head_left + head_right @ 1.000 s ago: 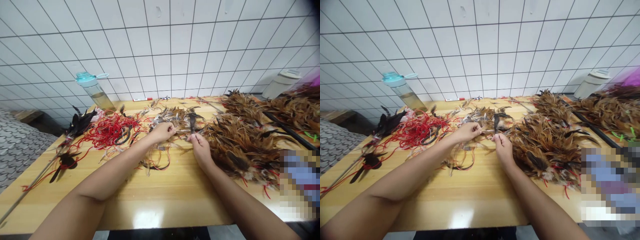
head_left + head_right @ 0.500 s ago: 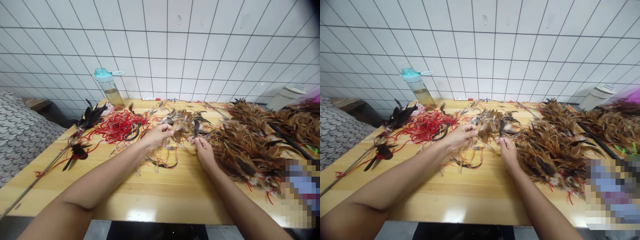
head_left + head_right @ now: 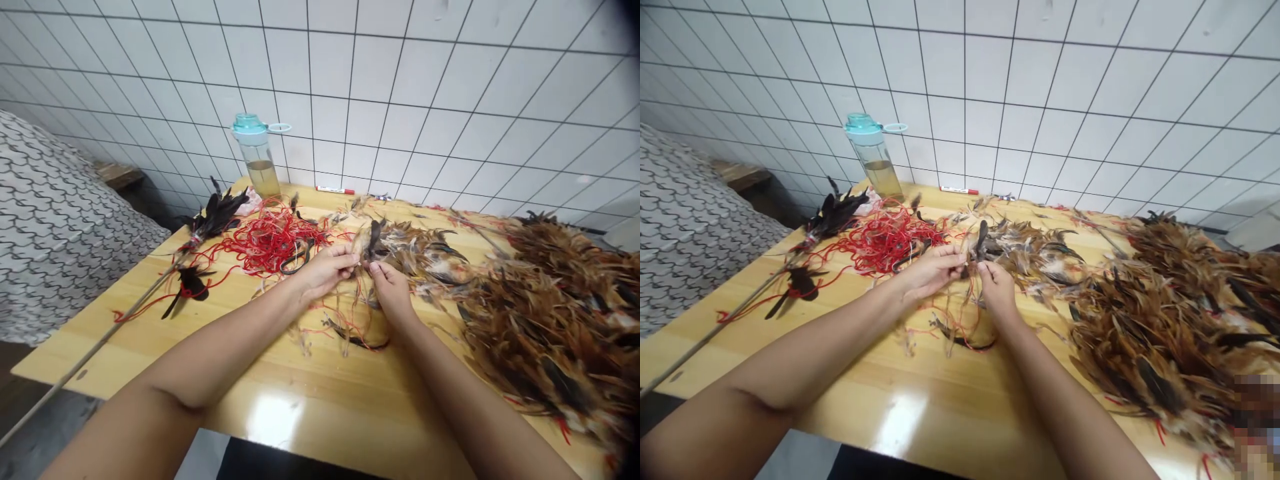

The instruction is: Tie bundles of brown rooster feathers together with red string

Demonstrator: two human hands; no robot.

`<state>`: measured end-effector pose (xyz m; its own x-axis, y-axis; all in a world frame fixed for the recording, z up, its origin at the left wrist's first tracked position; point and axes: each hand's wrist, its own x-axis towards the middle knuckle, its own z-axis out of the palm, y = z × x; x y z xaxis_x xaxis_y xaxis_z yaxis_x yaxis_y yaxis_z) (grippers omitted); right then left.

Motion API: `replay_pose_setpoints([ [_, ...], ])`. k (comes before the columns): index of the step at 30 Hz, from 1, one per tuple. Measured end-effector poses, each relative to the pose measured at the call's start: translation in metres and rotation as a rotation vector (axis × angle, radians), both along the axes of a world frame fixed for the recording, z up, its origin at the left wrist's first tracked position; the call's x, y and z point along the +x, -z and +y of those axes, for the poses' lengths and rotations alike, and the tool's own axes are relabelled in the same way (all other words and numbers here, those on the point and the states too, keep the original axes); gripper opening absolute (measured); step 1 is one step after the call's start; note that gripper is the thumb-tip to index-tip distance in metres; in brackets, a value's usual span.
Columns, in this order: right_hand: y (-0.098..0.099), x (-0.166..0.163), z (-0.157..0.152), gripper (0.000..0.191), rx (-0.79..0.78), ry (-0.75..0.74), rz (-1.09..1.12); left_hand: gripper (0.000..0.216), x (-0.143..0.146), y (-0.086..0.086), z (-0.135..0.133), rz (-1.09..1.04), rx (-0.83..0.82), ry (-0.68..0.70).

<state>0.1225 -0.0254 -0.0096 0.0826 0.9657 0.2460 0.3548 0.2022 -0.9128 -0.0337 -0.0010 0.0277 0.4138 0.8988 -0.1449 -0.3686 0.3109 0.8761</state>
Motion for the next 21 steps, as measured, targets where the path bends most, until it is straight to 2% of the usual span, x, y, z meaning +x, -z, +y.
replay_pose_setpoints([
  [7, 0.014, 0.012, 0.002, 0.029, 0.002, -0.054, -0.079, 0.025, 0.006, 0.011, 0.011, -0.120, -0.093, -0.015],
  [15, 0.012, 0.007, -0.003, 0.019, 0.037, -0.109, -0.276, 0.025, 0.010, 0.016, 0.003, -0.138, -0.120, 0.000],
  [21, 0.013, 0.006, -0.004, 0.019, 0.063, -0.115, -0.262, 0.028, 0.012, 0.016, -0.002, -0.143, -0.093, 0.015],
])
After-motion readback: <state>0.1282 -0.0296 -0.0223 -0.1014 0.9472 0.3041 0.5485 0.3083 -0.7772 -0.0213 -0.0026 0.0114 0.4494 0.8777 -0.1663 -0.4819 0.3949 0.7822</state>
